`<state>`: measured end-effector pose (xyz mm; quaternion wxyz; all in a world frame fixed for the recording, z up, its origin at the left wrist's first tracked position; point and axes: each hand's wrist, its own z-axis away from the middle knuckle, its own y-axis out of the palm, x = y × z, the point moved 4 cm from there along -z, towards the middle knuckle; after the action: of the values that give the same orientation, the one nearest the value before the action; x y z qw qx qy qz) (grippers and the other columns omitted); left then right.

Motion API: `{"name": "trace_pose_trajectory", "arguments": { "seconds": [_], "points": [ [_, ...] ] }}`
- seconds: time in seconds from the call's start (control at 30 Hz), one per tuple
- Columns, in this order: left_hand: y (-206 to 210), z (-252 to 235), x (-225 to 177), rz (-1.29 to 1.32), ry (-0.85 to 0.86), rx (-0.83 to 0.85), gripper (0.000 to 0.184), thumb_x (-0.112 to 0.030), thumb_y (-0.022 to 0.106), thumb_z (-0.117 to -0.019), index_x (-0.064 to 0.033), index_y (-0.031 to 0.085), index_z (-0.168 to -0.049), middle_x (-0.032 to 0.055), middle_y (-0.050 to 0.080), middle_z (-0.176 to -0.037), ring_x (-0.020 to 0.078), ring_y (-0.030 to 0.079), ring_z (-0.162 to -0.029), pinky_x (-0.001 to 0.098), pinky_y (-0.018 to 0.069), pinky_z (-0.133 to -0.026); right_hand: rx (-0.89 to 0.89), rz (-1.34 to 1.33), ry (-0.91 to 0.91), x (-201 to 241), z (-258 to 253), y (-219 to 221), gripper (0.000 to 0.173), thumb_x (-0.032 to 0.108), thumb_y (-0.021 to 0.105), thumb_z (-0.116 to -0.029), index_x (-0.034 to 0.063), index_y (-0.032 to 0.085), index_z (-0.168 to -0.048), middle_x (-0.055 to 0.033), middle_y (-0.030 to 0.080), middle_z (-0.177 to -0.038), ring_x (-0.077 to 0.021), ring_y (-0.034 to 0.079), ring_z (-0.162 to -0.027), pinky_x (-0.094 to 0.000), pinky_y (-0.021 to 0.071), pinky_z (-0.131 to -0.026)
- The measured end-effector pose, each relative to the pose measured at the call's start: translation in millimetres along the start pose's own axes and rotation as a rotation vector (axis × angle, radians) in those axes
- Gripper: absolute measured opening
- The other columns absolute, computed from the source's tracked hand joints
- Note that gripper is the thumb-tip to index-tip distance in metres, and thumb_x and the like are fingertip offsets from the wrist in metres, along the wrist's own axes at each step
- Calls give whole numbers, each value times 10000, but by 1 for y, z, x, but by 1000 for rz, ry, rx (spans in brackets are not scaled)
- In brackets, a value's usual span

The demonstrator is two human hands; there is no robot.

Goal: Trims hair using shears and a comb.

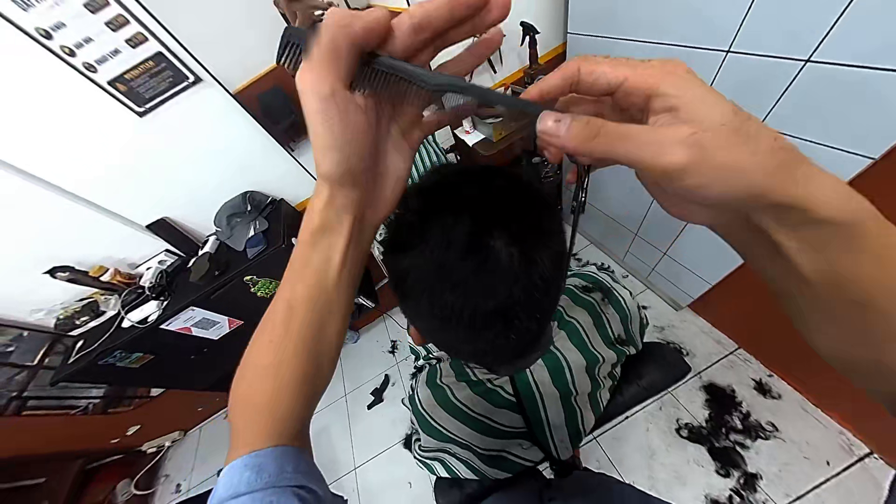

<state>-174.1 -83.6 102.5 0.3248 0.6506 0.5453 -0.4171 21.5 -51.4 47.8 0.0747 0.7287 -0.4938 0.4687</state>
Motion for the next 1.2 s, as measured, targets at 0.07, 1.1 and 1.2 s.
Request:
{"name": "trace_pose_trajectory", "arguments": {
  "seconds": [0.07, 1.1, 1.2],
  "points": [
    [5, 0, -2, -97, 94, -150, 571, -190, 74, -1061, -18, 617, -1093, 140, 718, -1206, 285, 632, -1250, 536, 502, -1042, 36, -69, 23, 6, -8, -2, 282, 226, 548, -1046, 122, 643, -1290, 74, 668, -893, -14, 629, -768, -157, 536, -663],
    [20, 63, 15, -590, -38, 628, 394, -192, 511, -1006, 15, 660, -1306, 61, 649, -1383, 134, 589, -1304, 307, 479, -1130, 166, -637, 572, -32, 71, 3, 348, 118, 353, -1036, 136, 676, -908, 99, 392, -561, 6, 438, -473, -175, 500, -504],
    [20, 63, 12, -470, -137, 605, 429, -151, 464, -988, 17, 636, -1343, 69, 658, -1378, 155, 621, -1268, 317, 514, -1085, 180, -704, 591, -28, 70, 1, 355, 130, 352, -1049, 127, 668, -887, 95, 386, -564, 2, 430, -472, -176, 500, -516]
  ]
}}
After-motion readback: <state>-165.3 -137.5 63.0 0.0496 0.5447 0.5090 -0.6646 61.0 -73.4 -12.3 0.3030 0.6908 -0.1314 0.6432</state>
